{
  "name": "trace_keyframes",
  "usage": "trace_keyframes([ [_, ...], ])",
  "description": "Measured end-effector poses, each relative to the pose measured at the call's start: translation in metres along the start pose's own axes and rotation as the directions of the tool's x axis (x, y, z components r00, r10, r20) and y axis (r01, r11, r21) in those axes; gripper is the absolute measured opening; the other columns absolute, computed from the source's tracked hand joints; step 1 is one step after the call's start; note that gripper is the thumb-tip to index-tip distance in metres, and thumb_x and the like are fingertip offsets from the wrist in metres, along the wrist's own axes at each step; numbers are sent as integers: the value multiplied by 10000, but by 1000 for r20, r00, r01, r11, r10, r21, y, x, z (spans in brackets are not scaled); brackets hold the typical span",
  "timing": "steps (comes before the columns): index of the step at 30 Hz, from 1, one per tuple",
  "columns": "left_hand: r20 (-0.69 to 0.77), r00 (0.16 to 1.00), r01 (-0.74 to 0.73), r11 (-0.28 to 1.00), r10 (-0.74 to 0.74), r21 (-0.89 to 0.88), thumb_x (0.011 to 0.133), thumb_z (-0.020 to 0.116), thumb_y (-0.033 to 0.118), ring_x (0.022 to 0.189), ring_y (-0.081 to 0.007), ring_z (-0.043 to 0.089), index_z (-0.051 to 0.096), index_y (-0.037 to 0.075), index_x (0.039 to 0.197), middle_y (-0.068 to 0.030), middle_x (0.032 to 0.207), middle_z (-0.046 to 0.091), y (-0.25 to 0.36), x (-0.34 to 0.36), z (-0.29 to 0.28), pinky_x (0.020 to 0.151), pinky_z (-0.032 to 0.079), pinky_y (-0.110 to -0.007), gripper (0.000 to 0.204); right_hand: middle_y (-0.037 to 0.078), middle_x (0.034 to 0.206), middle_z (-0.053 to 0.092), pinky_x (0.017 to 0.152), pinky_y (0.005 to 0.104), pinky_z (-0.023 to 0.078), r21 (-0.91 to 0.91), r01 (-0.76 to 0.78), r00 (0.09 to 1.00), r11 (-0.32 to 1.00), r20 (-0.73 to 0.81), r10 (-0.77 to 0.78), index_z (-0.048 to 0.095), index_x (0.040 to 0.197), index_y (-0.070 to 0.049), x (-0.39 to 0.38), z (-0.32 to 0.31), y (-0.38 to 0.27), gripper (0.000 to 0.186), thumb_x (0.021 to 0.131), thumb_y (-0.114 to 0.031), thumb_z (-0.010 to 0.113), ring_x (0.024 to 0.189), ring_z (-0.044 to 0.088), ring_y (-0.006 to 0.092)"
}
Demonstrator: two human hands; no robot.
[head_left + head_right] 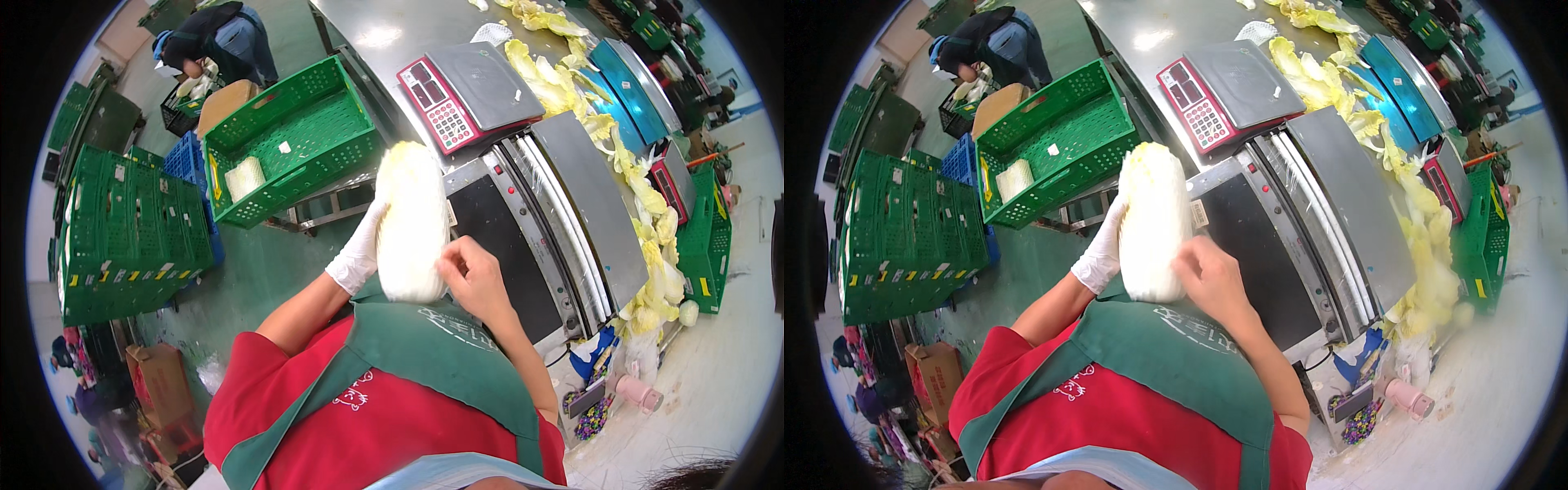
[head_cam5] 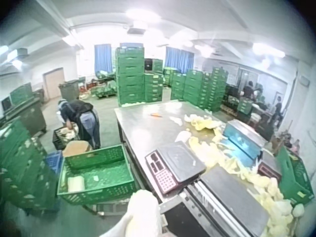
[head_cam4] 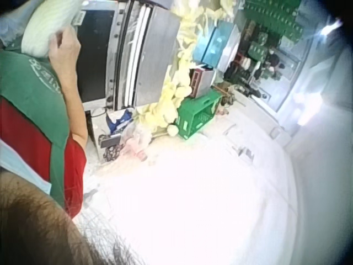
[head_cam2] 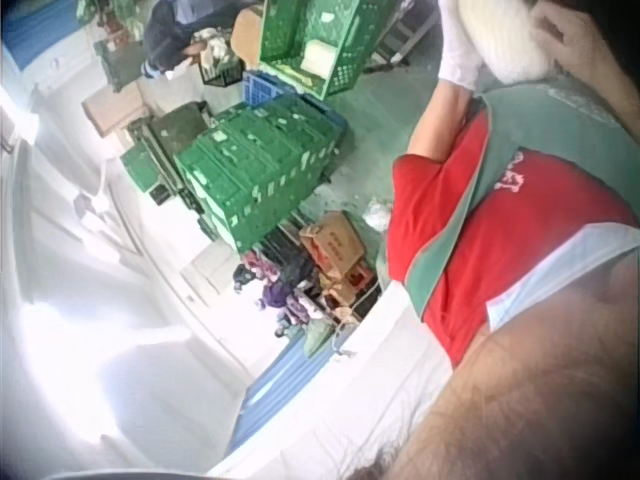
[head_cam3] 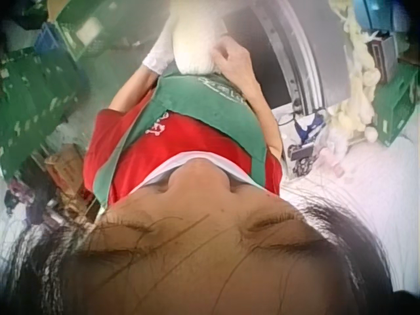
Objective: The person wraps individual cabbages in plastic mesh and film using a heat-sealer machine, then places the finished items into a plastic crate.
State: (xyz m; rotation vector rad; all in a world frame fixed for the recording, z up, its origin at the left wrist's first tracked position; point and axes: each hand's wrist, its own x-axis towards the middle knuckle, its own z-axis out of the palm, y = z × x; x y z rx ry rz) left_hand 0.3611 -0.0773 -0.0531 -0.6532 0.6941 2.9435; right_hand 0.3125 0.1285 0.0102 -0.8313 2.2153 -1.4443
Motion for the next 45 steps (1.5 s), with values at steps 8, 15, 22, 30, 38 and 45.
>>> trace_keyframes([
  [8, 192, 979, 26, 979, -66, 203, 889, 674, 402, 1296, -225, 507, 365, 42, 1477, -102, 1460, 478, -18, -42, 16, 1109, 398, -386, 756, 134, 1308, 529, 975, 370, 462, 0, 273, 959, 962, -83, -272, 513, 1368, -40, 35, -24, -1, 540, 907, -269, 676, 1182, 535, 247],
  [15, 260, 964, -4, 980, -49, 201, 870, 692, 423, 1328, -221, 470, 268, 53, 1518, -111, 1488, 433, -13, -39, -15, 1125, 370, -361, 858, 84, 955, 618, 772, 319, 496, -273, 509, 778, 817, -261, -572, 536, 960, 5, 42, 3, 4, 176, 974, -163, 584, 864, 595, 192],
  [22, 184, 971, 139, 987, -151, 76, 914, 619, 491, 1318, -256, 485, 331, 54, 1494, -130, 1467, 462, 13, -49, -50, 1125, 380, -417, 782, 144, 760, 582, 669, 373, 475, 97, -195, 958, 976, 231, 169, 505, 976, -23, 6, 38, -17, 198, 965, -220, 524, 700, 603, 237],
  [30, 267, 943, 239, 963, -199, -123, 941, 454, 637, 1336, -288, 464, 332, 84, 1506, -127, 1501, 426, 59, -43, -61, 1141, 351, -441, 800, 129, 888, 571, 724, 420, 488, -64, 327, 856, 943, 442, -267, 591, 914, -37, 16, 79, -78, 156, 862, -173, 647, 805, 587, 366],
  [38, 158, 986, 62, 995, -50, -74, 943, 582, 334, 1285, -272, 515, 400, 83, 1470, -115, 1441, 501, 86, -39, -76, 1120, 386, -438, 611, 136, 941, 557, 743, 422, 488, -85, 366, 830, 927, 479, -284, 554, 940, -39, 37, 126, -92, 153, 860, -136, 642, 869, 590, 341],
  [45, 100, 993, -21, 932, 62, -362, 928, 518, 461, 1130, -296, 618, 521, 77, 1345, -129, 1275, 618, 126, -31, -66, 1009, 492, -459, 567, 173, 933, 561, 744, 427, 478, -212, 184, 935, 960, 340, -104, 549, 966, 7, 38, 127, -74, 187, 865, -119, 642, 847, 585, 375],
])
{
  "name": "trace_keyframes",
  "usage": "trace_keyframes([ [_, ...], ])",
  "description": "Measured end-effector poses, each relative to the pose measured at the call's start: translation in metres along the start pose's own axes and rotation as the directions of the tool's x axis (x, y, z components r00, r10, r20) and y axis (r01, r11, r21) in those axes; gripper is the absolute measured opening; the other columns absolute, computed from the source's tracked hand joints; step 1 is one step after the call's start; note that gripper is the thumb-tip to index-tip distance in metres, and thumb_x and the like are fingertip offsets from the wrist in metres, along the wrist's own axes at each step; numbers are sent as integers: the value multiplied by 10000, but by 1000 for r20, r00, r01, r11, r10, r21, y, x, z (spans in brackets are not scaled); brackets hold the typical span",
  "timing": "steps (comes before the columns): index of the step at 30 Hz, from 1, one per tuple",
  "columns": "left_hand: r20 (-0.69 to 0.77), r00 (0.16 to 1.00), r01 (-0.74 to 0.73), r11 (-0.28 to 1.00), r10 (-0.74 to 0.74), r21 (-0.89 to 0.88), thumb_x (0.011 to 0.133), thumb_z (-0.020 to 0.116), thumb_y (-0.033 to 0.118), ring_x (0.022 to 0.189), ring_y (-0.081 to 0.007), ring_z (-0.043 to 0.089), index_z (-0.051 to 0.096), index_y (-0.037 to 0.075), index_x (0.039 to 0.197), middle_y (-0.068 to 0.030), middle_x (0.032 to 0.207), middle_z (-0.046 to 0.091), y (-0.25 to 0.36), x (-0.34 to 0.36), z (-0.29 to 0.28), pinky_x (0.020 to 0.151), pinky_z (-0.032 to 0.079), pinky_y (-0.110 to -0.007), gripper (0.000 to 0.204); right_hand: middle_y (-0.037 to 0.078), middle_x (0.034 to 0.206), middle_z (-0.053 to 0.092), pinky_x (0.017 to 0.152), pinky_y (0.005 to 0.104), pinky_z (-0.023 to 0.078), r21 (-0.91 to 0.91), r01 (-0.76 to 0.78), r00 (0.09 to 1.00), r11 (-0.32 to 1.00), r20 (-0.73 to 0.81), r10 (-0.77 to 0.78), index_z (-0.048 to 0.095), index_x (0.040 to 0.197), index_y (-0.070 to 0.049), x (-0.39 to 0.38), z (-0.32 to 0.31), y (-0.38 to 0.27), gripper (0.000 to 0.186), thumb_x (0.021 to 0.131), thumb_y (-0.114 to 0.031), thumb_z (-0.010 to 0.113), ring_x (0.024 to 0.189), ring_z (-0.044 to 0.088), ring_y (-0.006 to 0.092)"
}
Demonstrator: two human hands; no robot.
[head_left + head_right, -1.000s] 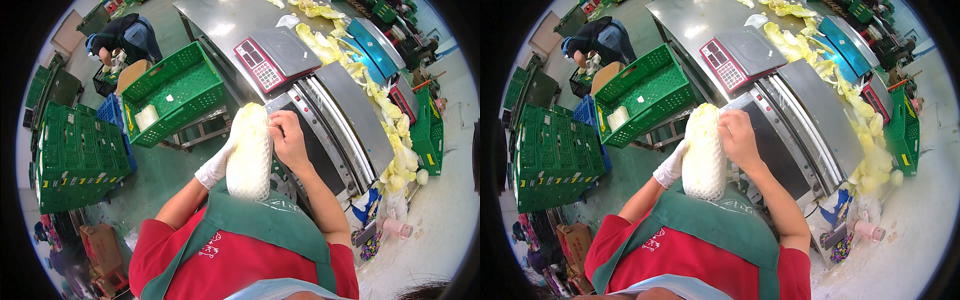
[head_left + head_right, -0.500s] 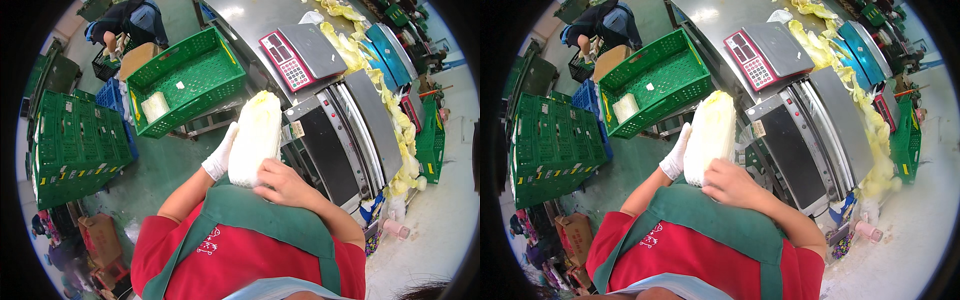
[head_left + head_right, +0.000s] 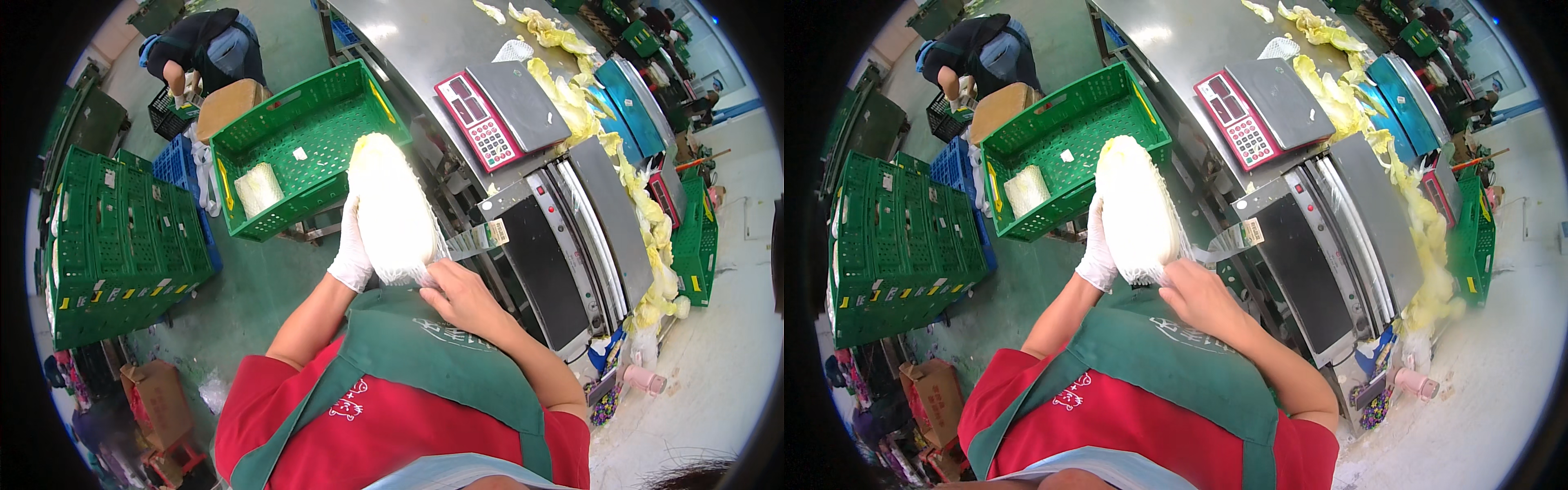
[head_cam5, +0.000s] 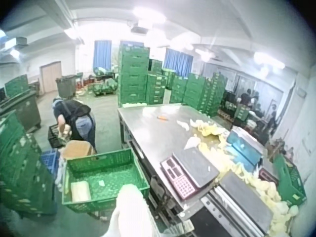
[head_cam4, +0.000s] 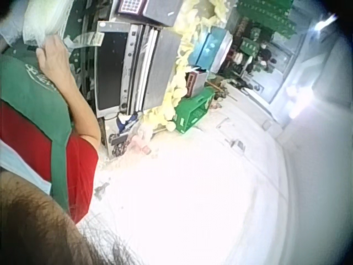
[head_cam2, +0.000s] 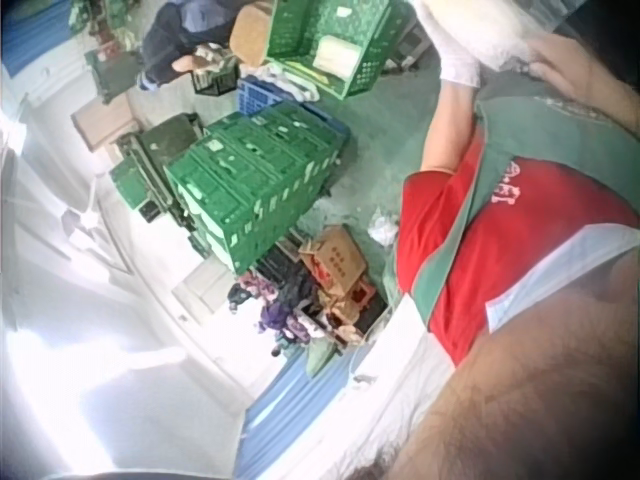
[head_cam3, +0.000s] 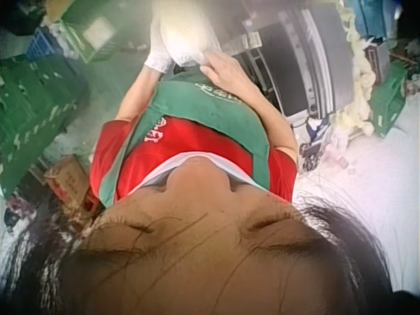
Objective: The person wraps individual cabbages in plastic mesh and film using a heat-sealer machine, then places the finished items into a plastic crate.
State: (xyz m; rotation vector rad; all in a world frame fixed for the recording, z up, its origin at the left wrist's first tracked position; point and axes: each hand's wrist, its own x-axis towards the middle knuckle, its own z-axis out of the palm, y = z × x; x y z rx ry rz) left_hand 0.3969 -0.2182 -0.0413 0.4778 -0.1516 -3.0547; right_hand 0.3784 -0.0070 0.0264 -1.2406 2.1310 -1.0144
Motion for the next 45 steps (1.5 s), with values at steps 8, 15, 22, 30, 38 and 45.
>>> trace_keyframes([
  [8, 205, 975, -84, 996, 90, -42, 980, 471, 442, 1059, -276, 654, 547, 72, 1302, -131, 1190, 654, -9, 16, 22, 965, 523, -447, 496, 167, 1156, 617, 964, 378, 465, 148, 72, 995, 986, 56, -81, 550, 1254, 19, 2, 37, -2, 455, 874, -208, 653, 1122, 580, 338],
  [15, 47, 994, 95, 993, -98, 68, 916, 516, 564, 1166, -318, 598, 459, 57, 1391, -166, 1307, 581, 0, -15, 21, 1027, 477, -476, 697, 208, 1293, 541, 1016, 364, 447, 472, -217, 873, 855, -298, 386, 399, 1427, 3, -10, -31, 3, 571, 898, -93, 591, 1232, 532, 262],
  [22, -82, 976, 217, 921, -201, 324, 911, 573, 535, 1274, -316, 529, 334, 49, 1490, -161, 1445, 479, -28, -48, 33, 1070, 439, -491, 792, 224, 1444, 398, 1080, 414, 384, 373, -347, 927, 861, -2, 375, 156, 1528, 9, 13, -30, 15, 881, 819, -154, 653, 1332, 431, 303],
  [30, -79, 987, 160, 906, -140, 393, 917, 657, 281, 1279, -260, 516, 310, 64, 1494, -136, 1440, 465, -44, -50, 20, 1064, 448, -396, 707, 220, 1395, 431, 1082, 367, 362, 463, -410, 898, 786, 56, 436, 189, 1474, 67, 2, -24, 16, 839, 763, -79, 611, 1273, 469, 285],
  [38, -126, 960, 278, 916, -252, 288, 949, 586, 323, 1191, -272, 581, 428, 48, 1414, -151, 1350, 549, -44, -37, 4, 1016, 487, -412, 562, 211, 1291, 525, 952, 335, 475, 690, -365, 852, 625, -24, 524, 357, 1384, 72, -8, -22, 43, 692, 702, 74, 473, 1180, 557, 245],
  [45, -11, 951, 307, 944, -308, 122, 985, 475, 470, 1058, -276, 655, 529, 41, 1334, -151, 1221, 646, -34, -21, 20, 939, 530, -434, 556, 263, 1073, 653, 742, 399, 615, 894, -367, 850, 258, 209, 484, 433, 1317, 107, -34, -72, 48, 667, 657, 5, 447, 847, 712, 306],
])
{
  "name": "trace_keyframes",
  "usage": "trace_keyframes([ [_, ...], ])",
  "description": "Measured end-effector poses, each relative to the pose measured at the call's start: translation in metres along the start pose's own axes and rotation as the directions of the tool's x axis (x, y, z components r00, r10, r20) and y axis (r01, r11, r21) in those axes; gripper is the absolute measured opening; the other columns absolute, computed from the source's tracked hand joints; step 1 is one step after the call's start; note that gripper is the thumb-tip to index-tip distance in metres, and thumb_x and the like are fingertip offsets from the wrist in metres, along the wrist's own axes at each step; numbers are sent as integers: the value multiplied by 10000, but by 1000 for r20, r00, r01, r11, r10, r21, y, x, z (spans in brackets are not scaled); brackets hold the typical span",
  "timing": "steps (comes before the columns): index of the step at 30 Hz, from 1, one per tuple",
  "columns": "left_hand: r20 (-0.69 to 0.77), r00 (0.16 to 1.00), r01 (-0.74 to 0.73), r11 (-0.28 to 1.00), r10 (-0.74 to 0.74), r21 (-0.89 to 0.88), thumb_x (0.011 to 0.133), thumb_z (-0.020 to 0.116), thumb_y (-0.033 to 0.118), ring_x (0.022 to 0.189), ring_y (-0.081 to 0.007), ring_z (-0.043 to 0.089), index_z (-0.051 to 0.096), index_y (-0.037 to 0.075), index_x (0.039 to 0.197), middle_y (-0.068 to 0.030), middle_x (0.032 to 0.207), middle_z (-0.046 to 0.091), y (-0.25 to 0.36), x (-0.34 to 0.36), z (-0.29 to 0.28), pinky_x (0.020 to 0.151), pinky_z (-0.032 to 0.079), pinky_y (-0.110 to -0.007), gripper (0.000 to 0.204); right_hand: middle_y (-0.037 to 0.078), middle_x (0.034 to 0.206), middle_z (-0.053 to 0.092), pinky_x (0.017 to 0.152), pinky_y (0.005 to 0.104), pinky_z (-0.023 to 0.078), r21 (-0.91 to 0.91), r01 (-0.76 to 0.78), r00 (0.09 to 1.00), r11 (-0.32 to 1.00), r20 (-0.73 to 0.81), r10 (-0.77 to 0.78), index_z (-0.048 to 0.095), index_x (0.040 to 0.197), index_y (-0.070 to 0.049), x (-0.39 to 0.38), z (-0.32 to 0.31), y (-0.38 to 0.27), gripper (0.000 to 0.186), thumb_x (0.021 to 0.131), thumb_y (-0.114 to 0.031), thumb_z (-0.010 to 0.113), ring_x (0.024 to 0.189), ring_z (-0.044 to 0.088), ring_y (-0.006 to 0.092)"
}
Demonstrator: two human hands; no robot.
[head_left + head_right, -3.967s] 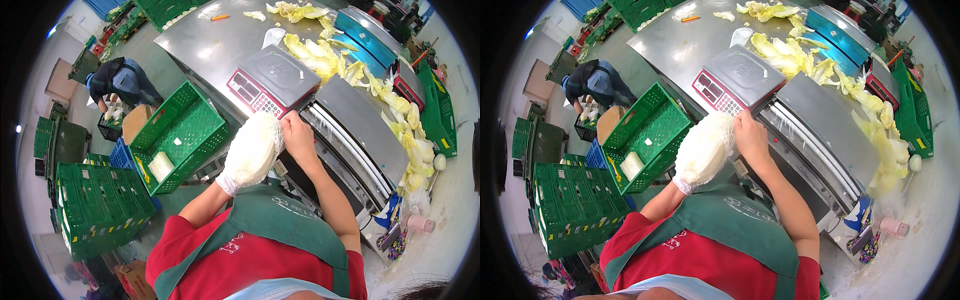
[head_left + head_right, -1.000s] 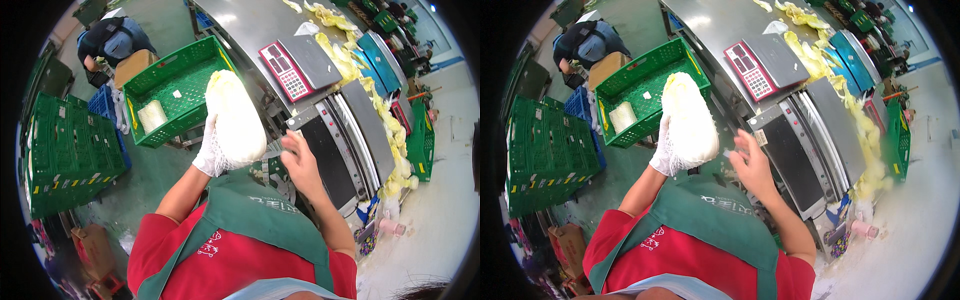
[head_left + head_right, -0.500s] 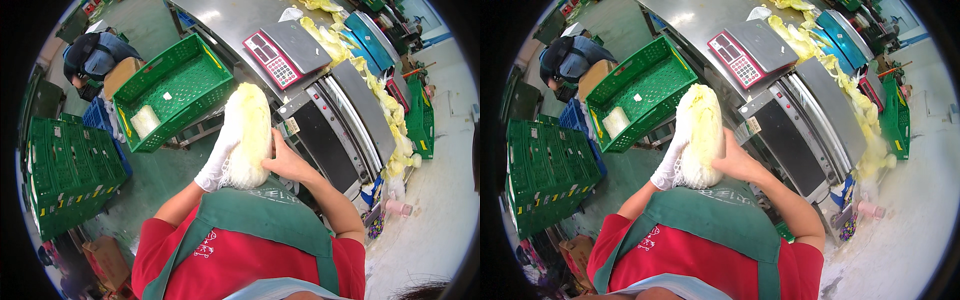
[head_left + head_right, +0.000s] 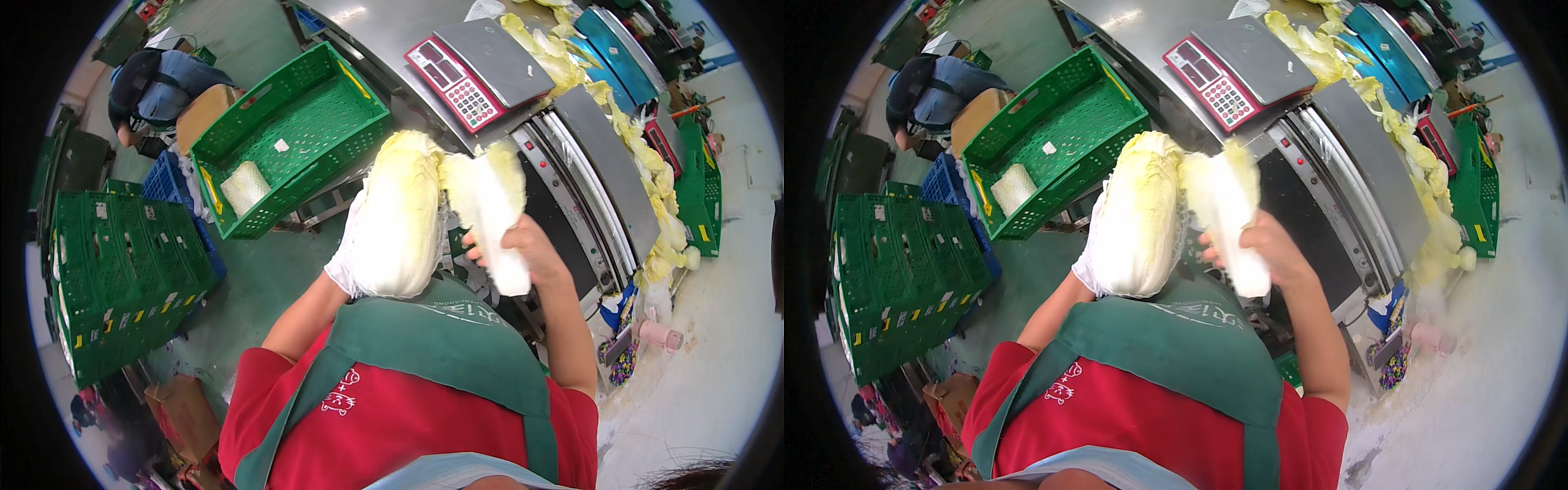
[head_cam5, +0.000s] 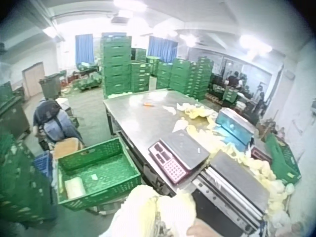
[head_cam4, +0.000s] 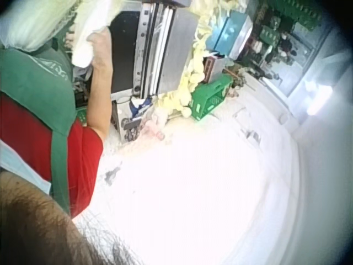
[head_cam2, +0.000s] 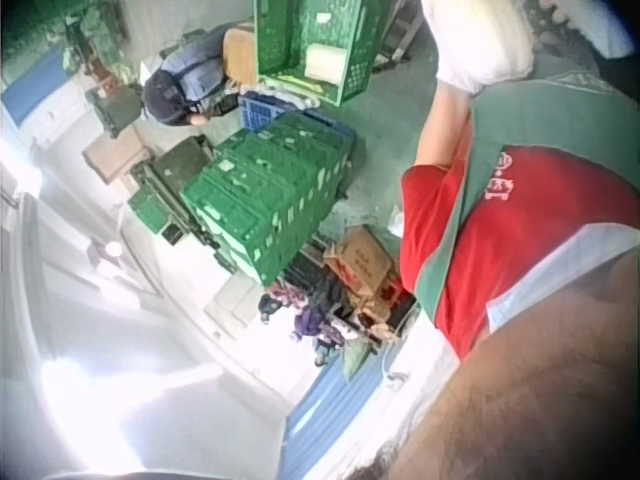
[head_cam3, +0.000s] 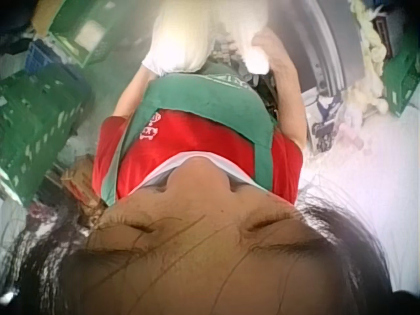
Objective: The person wraps individual cabbages in plastic mesh and film using a heat-sealer machine, then places the finished items into a plastic crate.
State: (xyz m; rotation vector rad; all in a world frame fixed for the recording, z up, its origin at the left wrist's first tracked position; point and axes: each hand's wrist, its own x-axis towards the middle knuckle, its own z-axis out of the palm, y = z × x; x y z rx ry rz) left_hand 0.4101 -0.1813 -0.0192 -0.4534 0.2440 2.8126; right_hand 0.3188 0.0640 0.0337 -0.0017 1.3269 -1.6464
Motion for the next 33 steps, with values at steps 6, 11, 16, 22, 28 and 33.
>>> trace_keyframes([
  [6, 2, 1000, -16, 1000, 16, -16, 992, 459, 494, 1068, -278, 649, 541, 51, 1321, -135, 1224, 647, 11, -3, 0, 948, 521, -437, 558, 208, 1089, 650, 705, 392, 599, 141, 357, 928, 923, -163, -334, 455, 1296, 77, -7, -29, -16, 612, 696, -37, 486, 793, 688, 246],
  [11, 9, 999, -51, 999, 51, -8, 999, 460, 474, 1090, -274, 638, 537, 57, 1328, -126, 1250, 636, 14, -7, -11, 970, 509, -429, 537, 211, 1135, 642, 774, 391, 599, -83, 364, 864, 928, -341, -370, 437, 1333, 76, -11, -23, -37, 553, 797, -51, 487, 841, 692, 254],
  [16, 8, 1000, 25, 996, -26, 82, 1007, 459, 399, 1118, -278, 627, 520, 39, 1344, -138, 1276, 620, 11, -2, -6, 979, 506, -429, 497, 162, 1264, 583, 935, 341, 497, -838, 385, 734, 387, 24, -678, 437, 1394, -20, 29, 25, -36, 611, 850, -135, 689, 1093, 609, 239],
  [22, 79, 983, 154, 980, -165, 123, 996, 473, 323, 1087, -274, 643, 531, -5, 1307, -160, 1223, 641, 14, -6, 3, 959, 523, -418, 456, 173, 1284, 571, 1019, 390, 445, -943, 330, 803, -40, 303, -514, 542, 1315, -74, 60, 39, -58, 513, 814, -120, 644, 1186, 558, 317],
  [28, -29, 994, 105, 983, -102, 151, 995, 490, 310, 1045, -264, 656, 546, -3, 1287, -148, 1190, 657, 12, -5, -7, 937, 534, -407, 432, 120, 1204, 618, 941, 404, 487, -831, 545, 746, 107, 422, -515, 560, 1277, -114, 69, 30, -62, 465, 848, -256, 673, 1114, 594, 320],
  [33, -36, 998, 64, 976, -58, 209, 1003, 494, 298, 1106, -260, 638, 535, -4, 1313, -142, 1240, 643, 11, -6, -12, 982, 512, -409, 435, 125, 1172, 639, 903, 417, 509, -935, 354, 872, -35, 343, -349, 575, 1257, -134, 74, 41, -70, 494, 821, -331, 696, 1080, 617, 325],
])
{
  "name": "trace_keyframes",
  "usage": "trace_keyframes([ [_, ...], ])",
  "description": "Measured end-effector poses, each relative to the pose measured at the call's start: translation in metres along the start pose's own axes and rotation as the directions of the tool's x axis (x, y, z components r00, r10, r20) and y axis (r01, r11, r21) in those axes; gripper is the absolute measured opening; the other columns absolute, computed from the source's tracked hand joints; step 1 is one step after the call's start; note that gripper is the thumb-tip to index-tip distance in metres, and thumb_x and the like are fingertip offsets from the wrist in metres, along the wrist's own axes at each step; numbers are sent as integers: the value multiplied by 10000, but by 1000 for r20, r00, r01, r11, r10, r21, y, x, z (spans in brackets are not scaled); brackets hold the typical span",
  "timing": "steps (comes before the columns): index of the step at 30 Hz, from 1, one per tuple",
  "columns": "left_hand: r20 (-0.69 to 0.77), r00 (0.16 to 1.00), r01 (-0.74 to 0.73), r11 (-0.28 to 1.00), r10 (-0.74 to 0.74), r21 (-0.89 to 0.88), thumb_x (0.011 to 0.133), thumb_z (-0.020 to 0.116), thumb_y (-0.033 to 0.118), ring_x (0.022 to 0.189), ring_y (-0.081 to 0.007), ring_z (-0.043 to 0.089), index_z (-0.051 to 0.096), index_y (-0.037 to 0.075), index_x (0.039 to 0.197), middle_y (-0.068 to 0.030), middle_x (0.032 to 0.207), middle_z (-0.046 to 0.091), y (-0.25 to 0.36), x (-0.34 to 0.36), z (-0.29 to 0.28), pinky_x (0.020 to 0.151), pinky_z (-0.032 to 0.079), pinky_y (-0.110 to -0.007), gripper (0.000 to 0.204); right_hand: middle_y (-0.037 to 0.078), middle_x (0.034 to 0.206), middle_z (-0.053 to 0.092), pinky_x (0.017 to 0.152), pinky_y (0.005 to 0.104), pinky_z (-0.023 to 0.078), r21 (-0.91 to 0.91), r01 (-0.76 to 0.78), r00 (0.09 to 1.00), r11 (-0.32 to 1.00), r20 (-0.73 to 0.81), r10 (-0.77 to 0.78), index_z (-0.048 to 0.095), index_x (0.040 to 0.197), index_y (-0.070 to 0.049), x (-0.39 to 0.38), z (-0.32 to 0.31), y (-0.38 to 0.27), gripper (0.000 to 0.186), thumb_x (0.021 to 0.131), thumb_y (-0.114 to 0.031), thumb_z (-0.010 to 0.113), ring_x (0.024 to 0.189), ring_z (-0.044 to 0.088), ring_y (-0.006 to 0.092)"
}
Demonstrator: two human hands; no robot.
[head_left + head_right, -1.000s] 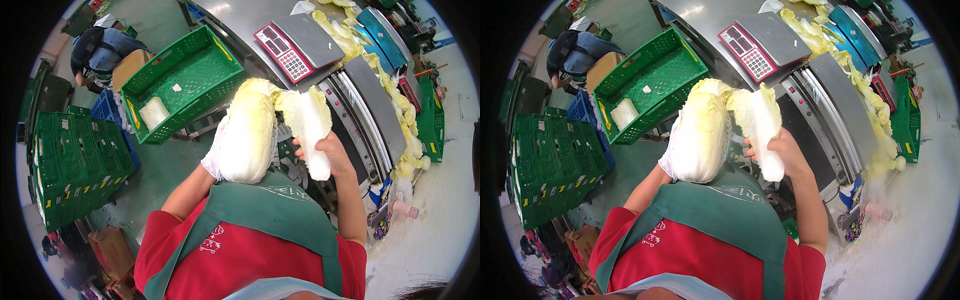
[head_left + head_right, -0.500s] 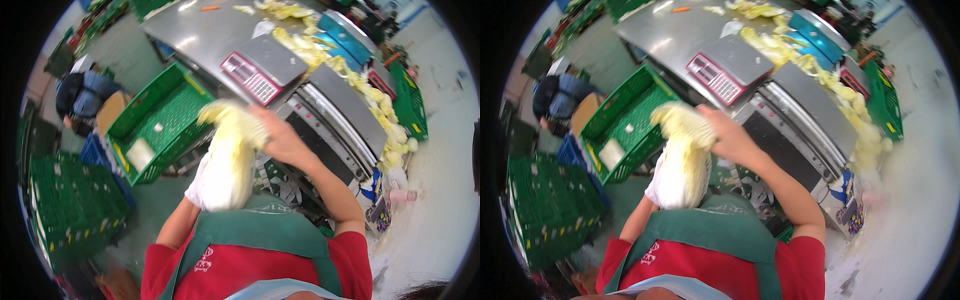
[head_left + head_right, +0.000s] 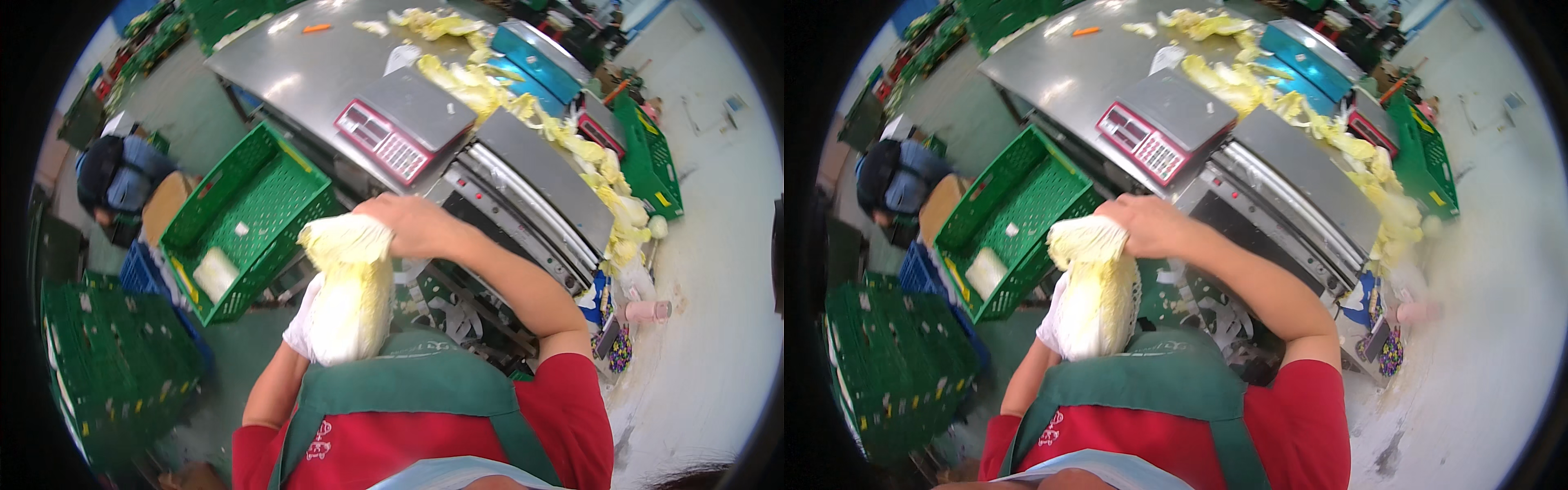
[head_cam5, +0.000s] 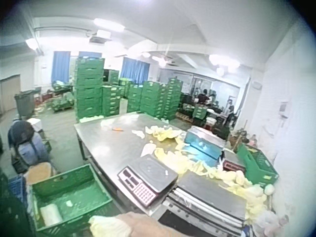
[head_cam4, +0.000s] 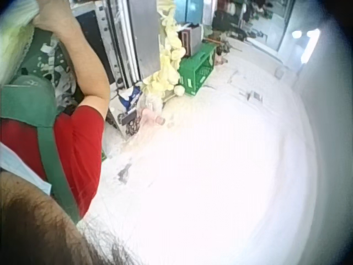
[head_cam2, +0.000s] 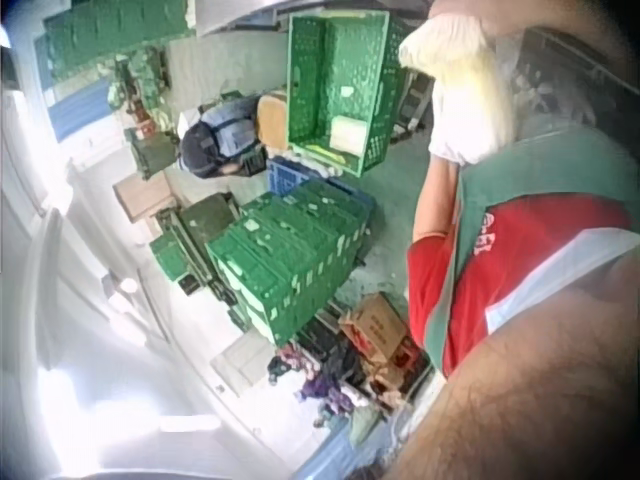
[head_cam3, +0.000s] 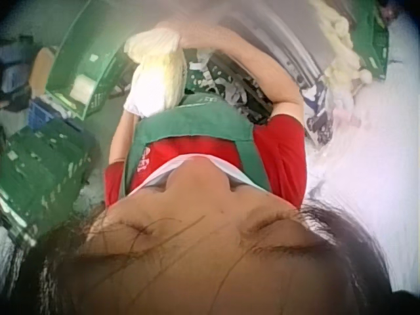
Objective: The person wraps individual cabbages in plastic mesh and film using a heat-sealer machine, then places the finished items into a plastic crate.
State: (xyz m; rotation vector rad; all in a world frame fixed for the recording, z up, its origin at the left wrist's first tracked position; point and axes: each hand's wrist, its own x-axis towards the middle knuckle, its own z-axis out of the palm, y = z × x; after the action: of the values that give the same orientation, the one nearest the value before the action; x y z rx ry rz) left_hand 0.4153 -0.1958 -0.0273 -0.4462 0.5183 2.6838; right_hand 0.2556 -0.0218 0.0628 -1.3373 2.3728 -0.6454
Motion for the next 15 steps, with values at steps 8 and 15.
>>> trace_keyframes([
  [8, 96, 994, 61, 985, -45, -163, 1001, 494, 355, 1187, -255, 594, 483, 56, 1399, -120, 1344, 587, -2, -5, -31, 1036, 468, -410, 498, 108, 1045, 690, 857, 326, 510, 145, 44, 999, 988, -38, -39, 638, 1135, -84, 26, -15, 17, 240, 897, -110, 616, 971, 666, 233],
  [15, 47, 994, -81, 968, 95, -239, 961, 556, 346, 1125, -267, 617, 544, 40, 1331, -101, 1273, 628, 11, -19, 11, 1009, 479, -386, 480, 126, 1083, 661, 878, 314, 488, -124, -256, 878, 959, -446, 177, 457, 1357, -51, 96, -190, 195, 609, 852, -288, 702, 986, 622, 189],
])
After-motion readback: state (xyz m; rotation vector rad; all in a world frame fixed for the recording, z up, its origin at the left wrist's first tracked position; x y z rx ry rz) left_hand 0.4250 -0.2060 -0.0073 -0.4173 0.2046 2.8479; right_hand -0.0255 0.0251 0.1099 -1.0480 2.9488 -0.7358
